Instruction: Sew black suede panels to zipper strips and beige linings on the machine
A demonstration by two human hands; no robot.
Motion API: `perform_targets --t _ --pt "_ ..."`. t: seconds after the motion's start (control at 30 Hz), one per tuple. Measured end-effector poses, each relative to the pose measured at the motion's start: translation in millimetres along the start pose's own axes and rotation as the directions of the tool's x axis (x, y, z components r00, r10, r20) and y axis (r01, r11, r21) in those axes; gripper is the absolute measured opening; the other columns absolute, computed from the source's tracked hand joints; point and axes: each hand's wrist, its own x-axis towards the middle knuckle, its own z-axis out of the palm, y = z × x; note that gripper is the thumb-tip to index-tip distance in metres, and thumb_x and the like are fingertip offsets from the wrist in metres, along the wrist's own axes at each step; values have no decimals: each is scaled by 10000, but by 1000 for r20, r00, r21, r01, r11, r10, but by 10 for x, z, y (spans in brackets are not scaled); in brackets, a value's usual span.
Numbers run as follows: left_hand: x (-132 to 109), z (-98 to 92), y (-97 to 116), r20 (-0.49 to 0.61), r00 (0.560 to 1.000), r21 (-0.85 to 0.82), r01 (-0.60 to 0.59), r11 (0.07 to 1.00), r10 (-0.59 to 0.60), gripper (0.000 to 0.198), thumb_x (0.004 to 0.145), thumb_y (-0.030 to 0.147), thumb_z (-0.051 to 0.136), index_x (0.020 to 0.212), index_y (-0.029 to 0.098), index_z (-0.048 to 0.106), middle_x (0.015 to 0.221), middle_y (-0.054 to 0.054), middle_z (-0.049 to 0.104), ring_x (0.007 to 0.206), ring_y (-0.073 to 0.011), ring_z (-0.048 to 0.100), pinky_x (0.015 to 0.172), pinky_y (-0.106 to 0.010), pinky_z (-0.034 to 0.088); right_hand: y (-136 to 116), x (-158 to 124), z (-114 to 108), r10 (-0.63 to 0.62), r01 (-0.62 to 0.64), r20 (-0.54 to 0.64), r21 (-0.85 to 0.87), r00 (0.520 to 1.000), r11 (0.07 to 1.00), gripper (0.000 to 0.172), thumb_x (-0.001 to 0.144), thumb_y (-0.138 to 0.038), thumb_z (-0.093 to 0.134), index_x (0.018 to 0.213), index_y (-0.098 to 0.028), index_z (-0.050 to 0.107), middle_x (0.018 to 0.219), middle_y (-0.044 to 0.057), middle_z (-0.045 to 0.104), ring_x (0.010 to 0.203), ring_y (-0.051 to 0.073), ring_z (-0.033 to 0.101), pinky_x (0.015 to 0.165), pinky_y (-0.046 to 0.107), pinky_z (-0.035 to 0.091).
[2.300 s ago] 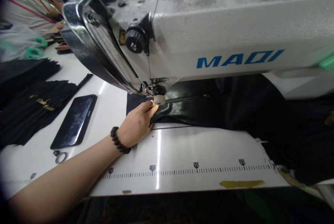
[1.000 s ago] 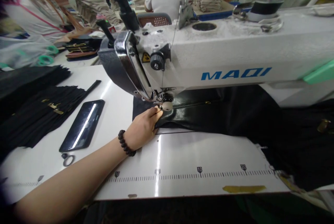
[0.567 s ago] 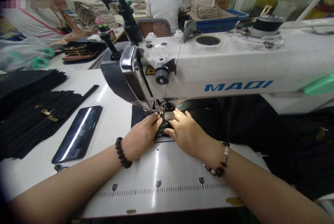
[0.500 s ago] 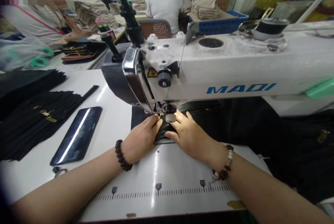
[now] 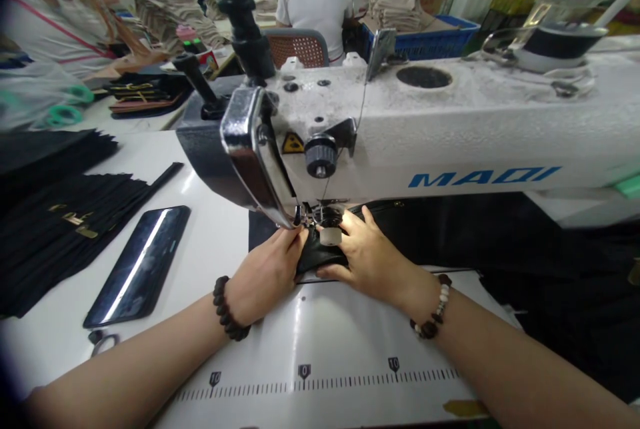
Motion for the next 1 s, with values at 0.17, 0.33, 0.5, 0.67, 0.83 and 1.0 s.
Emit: perform_targets --t 0.17,0.33,0.5,0.67,0.83,1.0 --pt "4 23 -9 21 1000 61 -9 998 8 213 787 67 389 955 85 521 992 -137 537 1008 -246 497 930 -395 438 32 31 -24 -35 35 14 9 999 999 417 791 -454 531 1146 -237 549 1118 82 576 1041 235 513 917 463 387" --pt "-23 37 -18 14 1000 55 9 998 -10 269 813 75 356 1038 68 502 1064 -157 527 1070 -251 476 942 -409 430 19 45 -40 -30 30 -6 -9 1000 1000 455 778 -440 552 1178 -225 527 1127 95 571 1059 252 501 900 494 399" --pt "-25 29 -8 20 999 0 25 1000 -25 331 820 53 337 1133 53 444 1118 -161 509 1107 -239 460 972 -408 401 -10 18 -12 -29 28 -26 -40 999 999 492 776 -427 560 1214 -212 496 1141 108 563 1084 263 484 893 507 407" --pt "-7 30 17 19 1000 35 10 999 -11 317 795 41 348 1083 -11 471 1084 -208 513 1117 -281 443 981 -432 381 12 11 -12 -60 58 -44 -60 997 997 439 773 -422 564 1142 -184 556 1092 115 586 1020 259 519 879 502 418" --pt "-18 39 8 13 1000 70 4 998 -5 324 779 33 350 1079 -4 467 1080 -206 502 1129 -288 424 965 -435 392 21 21 7 -51 47 -48 -90 998 995 420 763 -425 576 1097 -170 589 1039 122 602 966 256 540 864 490 425" --pt "-12 28 22 21 999 42 42 998 -43 324 761 11 344 1053 66 474 1038 -157 507 1106 -264 432 925 -426 424 29 31 -6 -64 62 -36 -68 997 996 394 764 -420 579 1091 -201 595 1035 109 604 955 243 542 850 459 431"
